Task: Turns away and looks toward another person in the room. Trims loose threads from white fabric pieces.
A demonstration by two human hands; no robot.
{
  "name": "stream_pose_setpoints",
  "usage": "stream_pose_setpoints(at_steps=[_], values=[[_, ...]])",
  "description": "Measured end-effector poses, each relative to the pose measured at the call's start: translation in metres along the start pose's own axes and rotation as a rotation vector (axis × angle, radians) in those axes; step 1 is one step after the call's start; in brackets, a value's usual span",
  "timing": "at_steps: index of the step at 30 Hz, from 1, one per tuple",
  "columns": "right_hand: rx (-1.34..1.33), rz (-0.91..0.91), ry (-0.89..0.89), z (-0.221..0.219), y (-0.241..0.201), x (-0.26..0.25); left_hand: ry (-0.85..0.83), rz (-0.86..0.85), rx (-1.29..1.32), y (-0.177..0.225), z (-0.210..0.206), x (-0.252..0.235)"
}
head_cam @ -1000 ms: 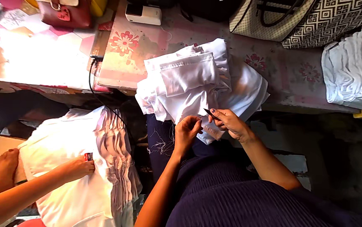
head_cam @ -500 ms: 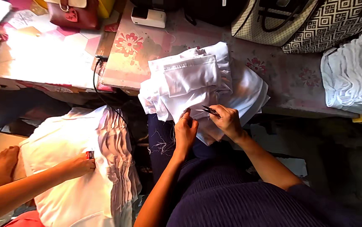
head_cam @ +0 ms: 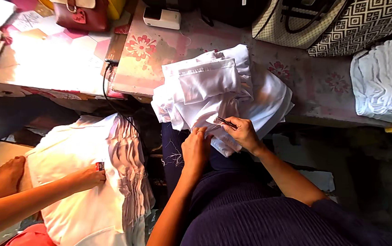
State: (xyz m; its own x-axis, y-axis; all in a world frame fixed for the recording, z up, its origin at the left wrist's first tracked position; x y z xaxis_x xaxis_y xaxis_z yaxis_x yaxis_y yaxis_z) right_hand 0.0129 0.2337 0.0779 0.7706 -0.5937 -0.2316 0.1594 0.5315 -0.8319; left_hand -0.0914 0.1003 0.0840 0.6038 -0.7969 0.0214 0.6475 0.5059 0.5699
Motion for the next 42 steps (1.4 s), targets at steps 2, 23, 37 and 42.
stream_pose_setpoints(at_steps=[2, 23, 37, 42], values=[[-0.002, 0.010, -0.010, -0.002, -0.001, 0.000, 0.177, -0.093, -0.029, 0.016, 0.004, -0.001], [-0.706, -0.648, 0.228, -0.009, 0.053, 0.015, 0.241, -0.224, 0.358, 0.005, -0.043, -0.026], [-0.583, -0.527, 0.072, -0.003, 0.041, 0.016, 0.280, -0.185, 0.487, -0.001, -0.043, -0.026], [-0.752, -0.671, -0.098, 0.019, 0.016, 0.014, 0.088, 0.060, 0.757, -0.012, -0.048, -0.024]])
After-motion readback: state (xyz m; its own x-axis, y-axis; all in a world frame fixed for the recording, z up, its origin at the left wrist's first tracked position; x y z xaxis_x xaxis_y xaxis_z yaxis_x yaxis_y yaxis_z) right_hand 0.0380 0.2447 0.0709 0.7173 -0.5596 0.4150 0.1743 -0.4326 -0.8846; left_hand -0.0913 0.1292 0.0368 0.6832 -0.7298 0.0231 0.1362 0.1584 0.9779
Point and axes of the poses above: each hand's wrist, its own x-axis away from the middle knuckle, its own z-axis out of the back of the hand, y = z × x, the point moved 8 cm from there along -x, towards the middle knuckle, and after that the axes turned 10 degrees about -x, right-handed, at the moved point
